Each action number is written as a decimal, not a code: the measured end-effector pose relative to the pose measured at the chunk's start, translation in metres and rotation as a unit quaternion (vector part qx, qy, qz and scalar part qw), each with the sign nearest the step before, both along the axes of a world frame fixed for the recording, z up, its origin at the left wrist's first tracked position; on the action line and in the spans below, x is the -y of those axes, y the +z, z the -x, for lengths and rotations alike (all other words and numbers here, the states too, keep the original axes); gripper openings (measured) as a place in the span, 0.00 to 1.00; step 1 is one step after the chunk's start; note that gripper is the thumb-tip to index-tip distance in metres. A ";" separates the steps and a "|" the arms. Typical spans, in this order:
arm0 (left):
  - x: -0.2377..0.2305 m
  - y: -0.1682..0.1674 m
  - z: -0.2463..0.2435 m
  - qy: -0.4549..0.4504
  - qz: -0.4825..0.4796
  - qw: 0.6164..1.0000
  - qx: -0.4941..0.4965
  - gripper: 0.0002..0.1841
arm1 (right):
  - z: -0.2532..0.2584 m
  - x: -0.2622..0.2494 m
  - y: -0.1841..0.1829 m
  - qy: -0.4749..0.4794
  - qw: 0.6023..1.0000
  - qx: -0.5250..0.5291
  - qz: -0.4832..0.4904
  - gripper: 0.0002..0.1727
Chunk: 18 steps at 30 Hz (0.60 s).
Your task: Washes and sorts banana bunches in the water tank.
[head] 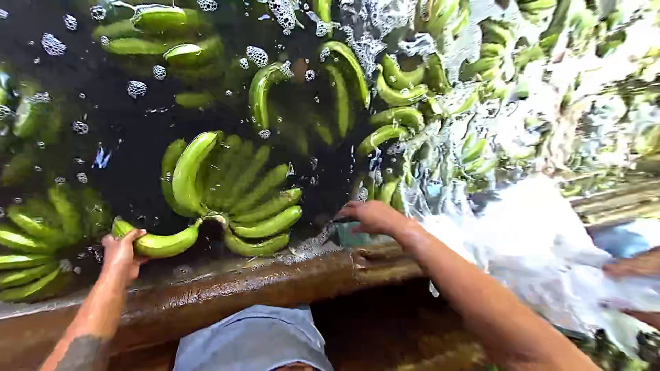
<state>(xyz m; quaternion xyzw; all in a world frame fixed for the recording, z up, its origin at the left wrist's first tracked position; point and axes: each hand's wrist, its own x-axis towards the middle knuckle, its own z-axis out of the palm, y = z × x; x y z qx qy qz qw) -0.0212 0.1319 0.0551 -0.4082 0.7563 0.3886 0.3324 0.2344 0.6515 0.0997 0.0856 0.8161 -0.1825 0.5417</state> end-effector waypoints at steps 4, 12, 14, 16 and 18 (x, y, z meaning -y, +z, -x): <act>-0.011 0.018 -0.060 -0.203 0.191 0.944 -0.175 0.54 | -0.064 0.019 -0.047 -0.147 0.982 0.066 -0.098 0.42; -0.094 -0.040 -0.003 -0.166 -0.082 0.979 0.085 0.30 | -0.014 0.041 0.015 -0.424 0.891 -0.125 0.104 0.36; -0.093 -0.057 -0.009 -0.169 -0.092 0.978 0.081 0.30 | 0.019 0.065 0.033 -0.498 0.835 -0.152 0.176 0.34; -0.089 -0.056 -0.014 -0.172 -0.100 0.979 0.052 0.31 | 0.054 0.097 0.032 -0.575 0.770 -0.154 0.231 0.35; -0.084 -0.046 -0.024 -0.195 -0.121 0.973 0.016 0.37 | 0.087 0.132 0.009 -0.630 0.715 -0.136 0.272 0.36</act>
